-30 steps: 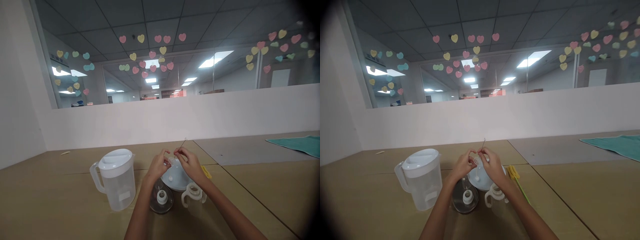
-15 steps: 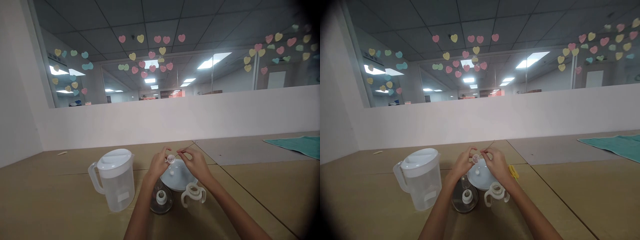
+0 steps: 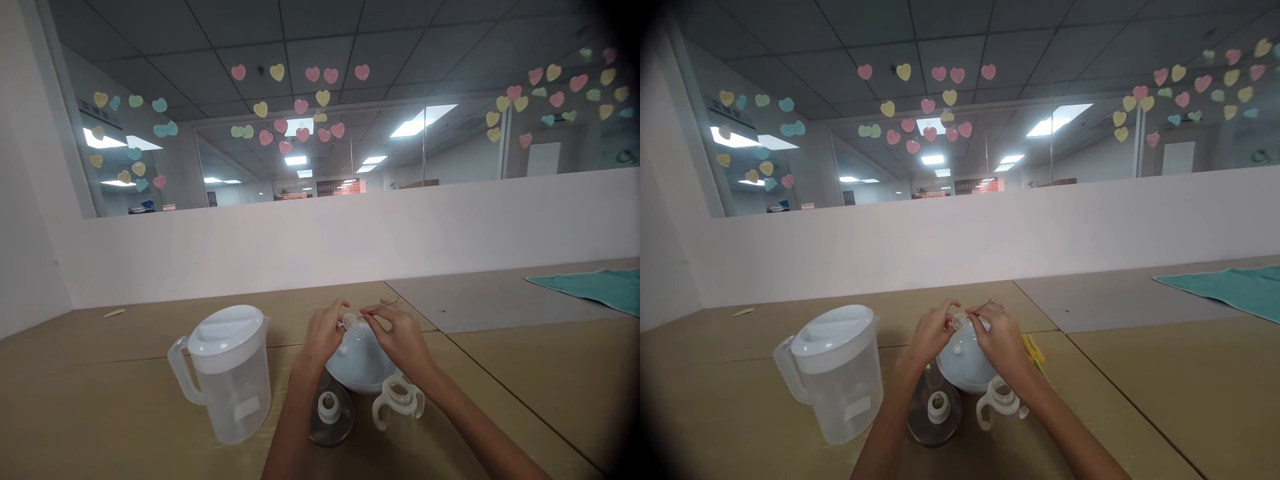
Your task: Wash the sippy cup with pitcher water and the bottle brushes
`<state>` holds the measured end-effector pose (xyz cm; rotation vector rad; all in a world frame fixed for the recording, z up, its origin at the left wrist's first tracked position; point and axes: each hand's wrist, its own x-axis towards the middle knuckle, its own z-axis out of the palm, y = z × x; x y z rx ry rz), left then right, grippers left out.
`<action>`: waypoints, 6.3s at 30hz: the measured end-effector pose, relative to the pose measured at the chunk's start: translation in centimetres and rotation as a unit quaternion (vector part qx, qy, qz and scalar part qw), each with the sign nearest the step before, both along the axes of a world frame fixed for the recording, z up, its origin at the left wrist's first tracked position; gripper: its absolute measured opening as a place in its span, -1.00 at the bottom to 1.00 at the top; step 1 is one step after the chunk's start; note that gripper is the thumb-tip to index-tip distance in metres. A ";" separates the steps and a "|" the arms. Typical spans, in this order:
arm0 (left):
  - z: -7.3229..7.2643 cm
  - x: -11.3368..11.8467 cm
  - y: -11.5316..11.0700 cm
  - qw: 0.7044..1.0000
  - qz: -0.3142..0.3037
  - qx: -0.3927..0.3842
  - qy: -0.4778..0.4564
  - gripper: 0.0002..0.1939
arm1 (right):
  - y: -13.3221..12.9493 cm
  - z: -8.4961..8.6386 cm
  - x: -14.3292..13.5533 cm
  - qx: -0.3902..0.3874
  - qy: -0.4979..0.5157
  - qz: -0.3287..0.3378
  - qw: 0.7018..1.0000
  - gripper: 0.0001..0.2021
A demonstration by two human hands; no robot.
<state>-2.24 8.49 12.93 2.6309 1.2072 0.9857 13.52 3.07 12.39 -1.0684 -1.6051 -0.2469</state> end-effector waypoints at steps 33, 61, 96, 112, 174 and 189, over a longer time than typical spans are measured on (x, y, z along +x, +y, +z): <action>0.4 -0.8 -2.3 0.998 -0.014 0.042 0.036 -0.64 | -2.9 1.6 -2.5 -0.063 -0.094 0.025 0.993 -0.83; 0.0 -1.4 -2.4 0.990 -0.086 -0.065 -0.096 -0.34 | -3.8 3.2 -0.7 -0.128 -0.026 0.026 0.991 -0.80; 0.4 -0.9 -2.9 0.964 -0.124 -0.150 -0.183 -0.33 | -3.4 2.9 0.2 -0.059 0.080 -0.010 0.995 -0.83; 1.5 -1.0 -3.7 0.981 -0.102 -0.086 -0.142 -0.36 | -3.7 3.3 0.2 -0.065 0.145 0.071 0.985 -0.82; 0.9 0.4 -3.6 0.986 -0.113 -0.012 -0.122 -0.79 | -3.0 2.5 1.2 -0.218 0.035 0.133 0.966 -0.87; 0.1 1.3 -4.1 0.989 -0.150 -0.004 -0.006 -0.78 | -7.0 3.4 -1.0 0.003 0.027 -0.020 0.999 -0.45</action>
